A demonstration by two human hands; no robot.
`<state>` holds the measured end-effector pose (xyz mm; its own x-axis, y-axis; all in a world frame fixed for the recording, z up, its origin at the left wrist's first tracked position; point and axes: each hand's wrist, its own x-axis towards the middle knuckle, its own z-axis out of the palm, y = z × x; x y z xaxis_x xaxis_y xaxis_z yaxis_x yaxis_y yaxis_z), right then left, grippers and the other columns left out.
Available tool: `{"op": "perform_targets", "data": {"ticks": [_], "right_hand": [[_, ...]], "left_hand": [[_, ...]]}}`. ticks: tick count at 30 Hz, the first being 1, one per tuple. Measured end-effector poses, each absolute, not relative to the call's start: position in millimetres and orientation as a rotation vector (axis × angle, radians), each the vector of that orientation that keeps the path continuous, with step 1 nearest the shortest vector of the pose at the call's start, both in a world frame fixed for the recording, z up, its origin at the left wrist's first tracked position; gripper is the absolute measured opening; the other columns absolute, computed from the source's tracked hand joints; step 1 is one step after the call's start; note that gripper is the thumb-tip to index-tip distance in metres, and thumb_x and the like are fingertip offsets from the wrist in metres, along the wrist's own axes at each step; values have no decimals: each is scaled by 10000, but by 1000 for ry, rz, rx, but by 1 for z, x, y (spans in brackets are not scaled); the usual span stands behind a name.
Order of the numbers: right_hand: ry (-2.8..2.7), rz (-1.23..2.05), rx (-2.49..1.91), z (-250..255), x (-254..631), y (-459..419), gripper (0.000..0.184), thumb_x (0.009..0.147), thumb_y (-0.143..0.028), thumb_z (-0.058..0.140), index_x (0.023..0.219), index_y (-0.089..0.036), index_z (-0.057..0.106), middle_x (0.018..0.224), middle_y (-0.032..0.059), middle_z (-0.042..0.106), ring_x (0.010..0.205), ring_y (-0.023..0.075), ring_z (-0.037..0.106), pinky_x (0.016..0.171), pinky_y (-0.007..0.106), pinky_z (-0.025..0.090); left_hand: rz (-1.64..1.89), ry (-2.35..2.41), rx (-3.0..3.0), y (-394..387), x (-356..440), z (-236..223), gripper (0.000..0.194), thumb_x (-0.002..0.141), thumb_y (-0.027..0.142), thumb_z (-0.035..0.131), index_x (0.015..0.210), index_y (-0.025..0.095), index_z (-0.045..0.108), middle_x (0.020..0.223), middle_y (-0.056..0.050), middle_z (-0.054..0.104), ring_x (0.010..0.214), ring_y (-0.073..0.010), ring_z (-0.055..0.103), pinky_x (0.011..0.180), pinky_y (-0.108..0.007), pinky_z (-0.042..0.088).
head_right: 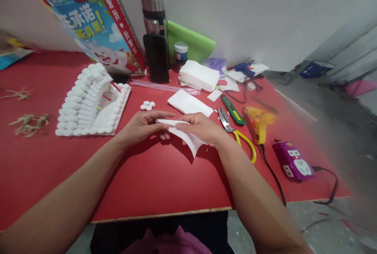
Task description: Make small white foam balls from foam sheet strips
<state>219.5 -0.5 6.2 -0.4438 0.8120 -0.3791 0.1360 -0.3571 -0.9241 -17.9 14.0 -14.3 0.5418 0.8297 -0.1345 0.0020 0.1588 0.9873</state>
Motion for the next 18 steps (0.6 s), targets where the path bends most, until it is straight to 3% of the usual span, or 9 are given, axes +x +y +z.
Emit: {"op": "perform_targets", "data": {"ticks": [12, 18], "right_hand": [[-1455, 1794, -1258, 6, 221, 1, 317, 818, -441, 842, 1048, -223, 846, 896, 30, 808, 790, 193, 713, 742, 318, 549], [-1548, 1684, -1285, 4, 222, 2, 359, 773, -468, 868, 1040, -228, 862, 820, 10, 779, 721, 159, 650, 674, 290, 501]], "left_hand": [[618, 788, 1297, 14, -20, -9, 594, 940, 407, 737, 1426, 81, 635, 768, -129, 813, 635, -243, 795, 594, -297, 620], [654, 765, 1253, 17, -19, -14, 538, 911, 412, 773, 1329, 81, 701, 728, -115, 805, 639, -241, 795, 605, -305, 638]]}}
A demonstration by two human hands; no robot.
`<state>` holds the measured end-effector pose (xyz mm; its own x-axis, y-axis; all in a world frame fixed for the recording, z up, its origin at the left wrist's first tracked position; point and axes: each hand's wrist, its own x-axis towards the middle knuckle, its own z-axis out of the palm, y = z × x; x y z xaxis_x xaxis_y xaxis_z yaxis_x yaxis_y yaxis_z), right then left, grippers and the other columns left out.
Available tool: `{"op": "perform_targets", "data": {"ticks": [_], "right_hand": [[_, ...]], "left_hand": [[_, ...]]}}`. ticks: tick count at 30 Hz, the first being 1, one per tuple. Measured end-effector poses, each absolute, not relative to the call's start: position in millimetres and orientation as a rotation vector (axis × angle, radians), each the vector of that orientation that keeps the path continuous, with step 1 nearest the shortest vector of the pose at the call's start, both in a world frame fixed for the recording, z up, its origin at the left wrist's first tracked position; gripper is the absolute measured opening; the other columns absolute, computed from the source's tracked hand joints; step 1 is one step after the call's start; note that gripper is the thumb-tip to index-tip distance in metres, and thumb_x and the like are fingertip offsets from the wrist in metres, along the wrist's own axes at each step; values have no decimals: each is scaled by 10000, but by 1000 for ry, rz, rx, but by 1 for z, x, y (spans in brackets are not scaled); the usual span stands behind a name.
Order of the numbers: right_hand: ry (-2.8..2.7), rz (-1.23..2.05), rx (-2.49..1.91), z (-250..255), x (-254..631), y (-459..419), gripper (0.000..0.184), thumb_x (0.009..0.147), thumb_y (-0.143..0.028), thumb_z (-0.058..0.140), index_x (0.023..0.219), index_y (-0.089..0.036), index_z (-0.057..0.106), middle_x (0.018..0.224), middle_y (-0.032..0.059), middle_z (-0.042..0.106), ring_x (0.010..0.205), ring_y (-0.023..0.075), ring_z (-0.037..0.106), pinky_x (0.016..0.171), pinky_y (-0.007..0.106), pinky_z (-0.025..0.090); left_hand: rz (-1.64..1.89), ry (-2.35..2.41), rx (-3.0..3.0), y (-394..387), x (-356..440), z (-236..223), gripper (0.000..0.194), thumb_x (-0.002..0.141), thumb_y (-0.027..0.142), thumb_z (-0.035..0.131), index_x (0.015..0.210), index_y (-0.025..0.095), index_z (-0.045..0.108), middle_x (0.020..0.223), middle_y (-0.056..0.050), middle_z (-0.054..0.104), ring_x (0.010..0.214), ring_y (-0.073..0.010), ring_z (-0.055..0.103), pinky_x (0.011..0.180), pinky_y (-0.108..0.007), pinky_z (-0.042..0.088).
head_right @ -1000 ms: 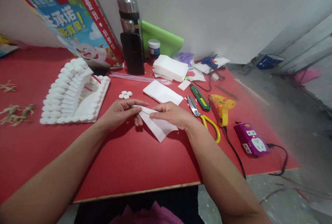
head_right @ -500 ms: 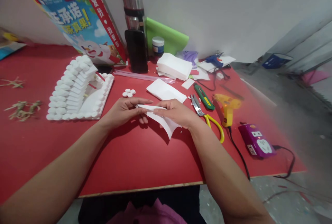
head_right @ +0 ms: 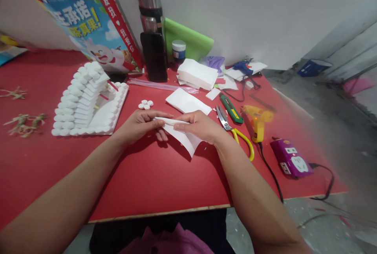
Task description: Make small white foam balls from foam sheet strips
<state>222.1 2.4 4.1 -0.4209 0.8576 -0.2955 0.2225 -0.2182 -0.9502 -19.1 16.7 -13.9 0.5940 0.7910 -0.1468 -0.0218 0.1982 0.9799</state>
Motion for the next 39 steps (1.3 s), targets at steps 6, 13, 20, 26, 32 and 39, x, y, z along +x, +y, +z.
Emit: {"op": "perform_targets", "data": {"ticks": [6, 13, 20, 26, 32, 39], "right_hand": [[-1515, 1664, -1238, 3, 224, 2, 386, 769, -419, 871, 1122, -264, 854, 897, 23, 814, 775, 183, 684, 726, 323, 535], [-1477, 1459, -1242, 5, 229, 4, 289, 771, -280, 837, 1056, -316, 866, 1045, 20, 834, 940, 209, 719, 842, 342, 537], [-1593, 1300, -1335, 12, 229, 3, 248, 792, -252, 757, 1008, -256, 879, 991, 51, 837, 925, 241, 726, 778, 343, 553], [-1690, 1577, -1236, 33, 248, 1, 504, 795, -397, 863, 1264, -229, 784, 1176, 81, 812, 1051, 257, 754, 855, 343, 604], [-1175, 1967, -1122, 17, 226, -2, 384, 905, -460, 784, 1160, -179, 727, 1052, 156, 813, 984, 272, 797, 851, 377, 657], [-1350, 2157, -1004, -4, 192, -7, 211, 958, -329, 716, 1021, -140, 648, 797, 53, 767, 536, 145, 696, 609, 334, 663]], "left_hand": [[735, 717, 1167, 17, -18, -15, 437, 859, 360, 839, 1185, 78, 767, 728, -114, 806, 618, -222, 785, 569, -268, 627], [870, 680, 1095, 23, -22, -18, 297, 830, 237, 828, 1089, 91, 826, 783, -136, 818, 651, -235, 796, 580, -261, 632], [877, 688, 987, 27, -21, -23, 283, 782, 274, 885, 975, 74, 835, 792, -154, 817, 674, -212, 794, 629, -236, 634], [863, 696, 1041, 28, -24, -26, 308, 782, 309, 909, 961, 86, 794, 765, -122, 810, 591, -180, 761, 566, -223, 613], [649, 612, 1122, 12, -19, -15, 242, 885, 300, 811, 1025, 127, 716, 824, -102, 808, 575, -200, 749, 499, -279, 603], [659, 778, 1219, 11, -14, -21, 169, 895, 287, 780, 926, 127, 737, 657, -62, 735, 603, -167, 720, 606, -261, 575]]}}
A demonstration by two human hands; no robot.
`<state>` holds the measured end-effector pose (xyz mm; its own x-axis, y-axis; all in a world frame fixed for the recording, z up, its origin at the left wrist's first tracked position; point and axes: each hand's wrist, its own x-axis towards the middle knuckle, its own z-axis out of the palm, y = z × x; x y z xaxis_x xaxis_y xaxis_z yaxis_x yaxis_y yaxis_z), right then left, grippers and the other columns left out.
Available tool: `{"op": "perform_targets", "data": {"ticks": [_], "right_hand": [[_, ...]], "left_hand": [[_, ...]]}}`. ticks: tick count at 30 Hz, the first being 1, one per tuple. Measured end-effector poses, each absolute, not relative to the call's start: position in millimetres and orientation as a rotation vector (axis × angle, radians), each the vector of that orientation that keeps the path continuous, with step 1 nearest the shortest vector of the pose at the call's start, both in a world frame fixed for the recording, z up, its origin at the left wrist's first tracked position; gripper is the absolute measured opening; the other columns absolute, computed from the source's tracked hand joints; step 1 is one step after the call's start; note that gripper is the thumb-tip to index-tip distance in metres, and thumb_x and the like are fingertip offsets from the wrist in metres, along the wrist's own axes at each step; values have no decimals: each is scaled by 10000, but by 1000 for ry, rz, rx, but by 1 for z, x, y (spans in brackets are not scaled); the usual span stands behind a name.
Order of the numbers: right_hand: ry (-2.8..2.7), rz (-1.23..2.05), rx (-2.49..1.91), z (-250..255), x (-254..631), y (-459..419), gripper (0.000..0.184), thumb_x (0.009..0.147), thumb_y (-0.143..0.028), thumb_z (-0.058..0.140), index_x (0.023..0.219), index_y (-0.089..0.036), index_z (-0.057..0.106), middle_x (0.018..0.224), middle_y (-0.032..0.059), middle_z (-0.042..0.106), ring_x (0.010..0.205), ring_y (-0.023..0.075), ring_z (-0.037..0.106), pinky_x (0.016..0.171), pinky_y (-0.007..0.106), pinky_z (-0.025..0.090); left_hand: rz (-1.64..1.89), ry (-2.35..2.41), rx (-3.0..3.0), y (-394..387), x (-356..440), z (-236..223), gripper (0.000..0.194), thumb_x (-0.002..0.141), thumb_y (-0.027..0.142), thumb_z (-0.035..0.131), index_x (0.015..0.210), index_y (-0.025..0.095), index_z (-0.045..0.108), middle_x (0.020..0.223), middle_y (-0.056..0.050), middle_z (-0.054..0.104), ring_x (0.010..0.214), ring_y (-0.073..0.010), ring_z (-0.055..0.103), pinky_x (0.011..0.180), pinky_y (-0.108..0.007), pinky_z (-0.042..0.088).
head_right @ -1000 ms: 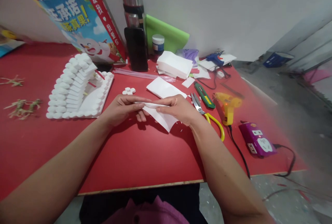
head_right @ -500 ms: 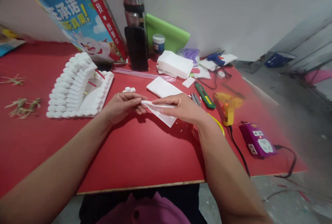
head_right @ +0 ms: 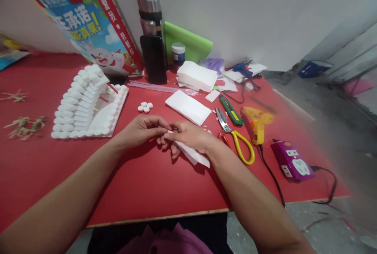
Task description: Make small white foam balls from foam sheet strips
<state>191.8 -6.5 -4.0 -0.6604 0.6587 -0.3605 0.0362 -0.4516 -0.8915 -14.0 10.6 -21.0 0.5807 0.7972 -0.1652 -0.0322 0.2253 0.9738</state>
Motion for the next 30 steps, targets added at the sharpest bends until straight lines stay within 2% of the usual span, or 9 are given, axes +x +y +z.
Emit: {"op": "perform_targets", "data": {"ticks": [3, 7, 14, 20, 25, 30], "right_hand": [[-1327, 2131, -1123, -5, 196, -4, 173, 964, -299, 699, 921, -145, 632, 718, 46, 755, 465, 129, 633, 534, 330, 648], [-1304, 2072, -1245, 0, 203, -3, 238, 954, -278, 728, 795, -153, 601, 679, 57, 750, 437, 113, 620, 470, 258, 597], [-1159, 2103, -1078, 7, 205, -5, 321, 878, -405, 829, 863, -143, 644, 621, -1, 690, 382, 80, 522, 372, 207, 500], [-1102, 2231, -949, 1, 213, 0, 277, 882, -359, 826, 908, -156, 640, 608, -26, 667, 365, 58, 442, 345, 181, 449], [-1056, 2310, -805, -3, 214, 4, 171, 946, -300, 703, 926, -148, 626, 525, -52, 605, 306, 50, 311, 305, 176, 401], [-890, 2458, -706, -6, 208, 9, 173, 978, -235, 467, 848, -177, 566, 467, -78, 520, 282, 49, 146, 267, 151, 296]], "left_hand": [[690, 832, 1240, 14, -14, -24, 142, 842, 240, 822, 834, 118, 749, 691, -65, 733, 635, -137, 695, 644, -246, 554], [716, 806, 1225, 14, -14, -22, 154, 822, 245, 846, 875, 136, 752, 747, -56, 740, 684, -148, 700, 677, -271, 556], [819, 832, 1356, 9, -13, -14, 211, 849, 328, 831, 912, 150, 738, 822, -70, 749, 776, -183, 704, 723, -310, 551], [844, 822, 1474, 6, -10, -11, 176, 902, 328, 753, 894, 163, 695, 789, -46, 712, 727, -175, 673, 677, -301, 531], [1041, 813, 1764, 4, -4, -10, 80, 948, 220, 654, 879, 183, 670, 835, -42, 692, 784, -177, 656, 749, -312, 534], [1233, 850, 2208, -2, 1, -10, 160, 1012, 183, 534, 900, 204, 646, 902, -73, 682, 839, -197, 629, 772, -330, 520]]}}
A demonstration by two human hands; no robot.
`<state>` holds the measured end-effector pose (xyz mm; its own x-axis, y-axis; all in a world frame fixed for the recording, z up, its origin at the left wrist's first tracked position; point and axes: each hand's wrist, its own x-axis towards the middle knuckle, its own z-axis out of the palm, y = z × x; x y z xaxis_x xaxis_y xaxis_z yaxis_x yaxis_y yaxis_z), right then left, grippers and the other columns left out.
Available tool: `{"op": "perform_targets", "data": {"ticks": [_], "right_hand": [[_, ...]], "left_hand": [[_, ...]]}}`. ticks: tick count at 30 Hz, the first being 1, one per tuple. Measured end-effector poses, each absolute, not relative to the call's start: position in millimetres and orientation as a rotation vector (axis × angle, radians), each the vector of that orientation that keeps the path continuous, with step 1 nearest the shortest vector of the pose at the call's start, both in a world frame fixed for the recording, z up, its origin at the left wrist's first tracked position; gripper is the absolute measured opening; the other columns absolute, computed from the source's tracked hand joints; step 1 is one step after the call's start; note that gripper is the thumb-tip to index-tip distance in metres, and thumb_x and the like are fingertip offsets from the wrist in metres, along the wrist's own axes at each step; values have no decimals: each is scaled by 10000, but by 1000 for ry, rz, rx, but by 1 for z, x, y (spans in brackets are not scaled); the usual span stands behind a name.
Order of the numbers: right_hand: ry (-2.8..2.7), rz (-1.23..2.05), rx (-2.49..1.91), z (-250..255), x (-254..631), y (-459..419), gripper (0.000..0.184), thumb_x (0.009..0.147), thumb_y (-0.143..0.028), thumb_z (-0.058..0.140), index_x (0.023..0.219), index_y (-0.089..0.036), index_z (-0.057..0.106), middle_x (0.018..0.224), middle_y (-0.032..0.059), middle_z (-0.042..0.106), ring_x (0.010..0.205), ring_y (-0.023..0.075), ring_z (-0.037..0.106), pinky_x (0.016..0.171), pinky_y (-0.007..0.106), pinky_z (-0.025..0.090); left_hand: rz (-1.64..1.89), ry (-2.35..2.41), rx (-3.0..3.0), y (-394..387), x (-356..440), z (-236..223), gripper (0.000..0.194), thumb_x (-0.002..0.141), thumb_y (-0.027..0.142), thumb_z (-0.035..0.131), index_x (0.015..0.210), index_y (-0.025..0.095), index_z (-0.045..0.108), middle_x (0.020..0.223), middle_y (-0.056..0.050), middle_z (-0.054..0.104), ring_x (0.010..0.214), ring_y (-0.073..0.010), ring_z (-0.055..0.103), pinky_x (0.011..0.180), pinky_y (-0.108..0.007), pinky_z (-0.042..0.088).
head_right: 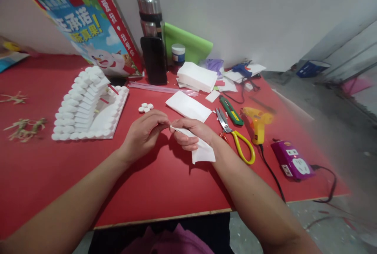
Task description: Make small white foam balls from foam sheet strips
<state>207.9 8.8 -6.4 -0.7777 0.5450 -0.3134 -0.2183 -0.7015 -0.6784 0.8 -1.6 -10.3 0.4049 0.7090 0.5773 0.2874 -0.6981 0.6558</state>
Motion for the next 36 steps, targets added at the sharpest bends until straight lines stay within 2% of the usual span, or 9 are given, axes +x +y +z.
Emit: {"op": "perform_targets", "data": {"ticks": [4, 7, 11, 13, 15, 20, 25, 33, 36], "right_hand": [[-773, 2619, -707, -6, 207, 11, 242, 955, -228, 370, 803, -199, 555, 419, -90, 451, 275, 54, 57, 264, 144, 255], [-808, 2610, -797, -3, 208, 10, 190, 913, -250, 430, 774, -203, 551, 399, -91, 430, 275, 56, 74, 264, 147, 255], [-1027, 2234, -946, 7, 210, 5, 115, 862, -244, 577, 764, -184, 585, 431, -68, 504, 298, 52, 206, 292, 161, 350], [-1165, 2017, -1041, 13, 211, 0, 128, 869, -269, 628, 780, -178, 613, 467, -51, 558, 312, 60, 301, 319, 183, 420], [-1301, 1839, -1139, 19, 211, -4, 163, 880, -307, 658, 782, -181, 625, 509, -37, 604, 328, 71, 389, 339, 203, 461], [-1580, 1549, -1387, 22, 210, -8, 139, 890, -265, 640, 772, -194, 618, 521, -39, 624, 335, 90, 508, 333, 189, 439], [-1704, 1464, -1438, 17, 209, -8, 162, 925, -259, 617, 773, -204, 604, 550, -39, 644, 341, 85, 541, 324, 172, 389], [-1791, 1289, -1610, 14, 199, -14, 176, 932, -238, 611, 760, -205, 593, 567, -8, 677, 299, 83, 495, 285, 188, 322], [-1711, 1391, -1598, 11, 197, -12, 174, 915, -214, 616, 744, -205, 584, 546, -7, 671, 283, 86, 485, 278, 195, 331]], "left_hand": [[1274, 883, 2333, -8, 3, -10, 191, 1012, 169, 507, 912, 222, 660, 929, -100, 697, 885, -227, 631, 838, -367, 527], [1245, 873, 2334, -9, 4, -10, 192, 1009, 164, 512, 949, 228, 683, 985, -106, 717, 911, -227, 641, 877, -374, 534], [1123, 808, 1952, -4, 6, -11, 125, 978, 204, 604, 1080, 212, 675, 1126, -108, 699, 1034, -222, 672, 910, -364, 561], [1001, 817, 1647, -3, 6, -10, 256, 927, 247, 671, 1178, 204, 643, 1192, -115, 684, 1029, -232, 692, 857, -371, 587], [880, 844, 1402, -2, 6, -10, 339, 893, 303, 709, 1203, 194, 628, 1087, -96, 711, 897, -219, 709, 745, -347, 584], [813, 939, 1217, -2, 7, -10, 301, 834, 411, 797, 955, 159, 687, 731, -26, 692, 645, -143, 620, 617, -275, 487], [833, 954, 1152, -1, 10, -12, 323, 751, 415, 861, 888, 177, 691, 712, -7, 686, 618, -127, 584, 590, -262, 454], [853, 1047, 1575, -1, 7, -16, 138, 871, 314, 698, 832, 181, 707, 781, -35, 705, 702, -158, 607, 667, -288, 461], [891, 1064, 1860, -1, 6, -18, 115, 900, 257, 643, 829, 185, 696, 795, -38, 713, 736, -171, 625, 710, -296, 460]]}}
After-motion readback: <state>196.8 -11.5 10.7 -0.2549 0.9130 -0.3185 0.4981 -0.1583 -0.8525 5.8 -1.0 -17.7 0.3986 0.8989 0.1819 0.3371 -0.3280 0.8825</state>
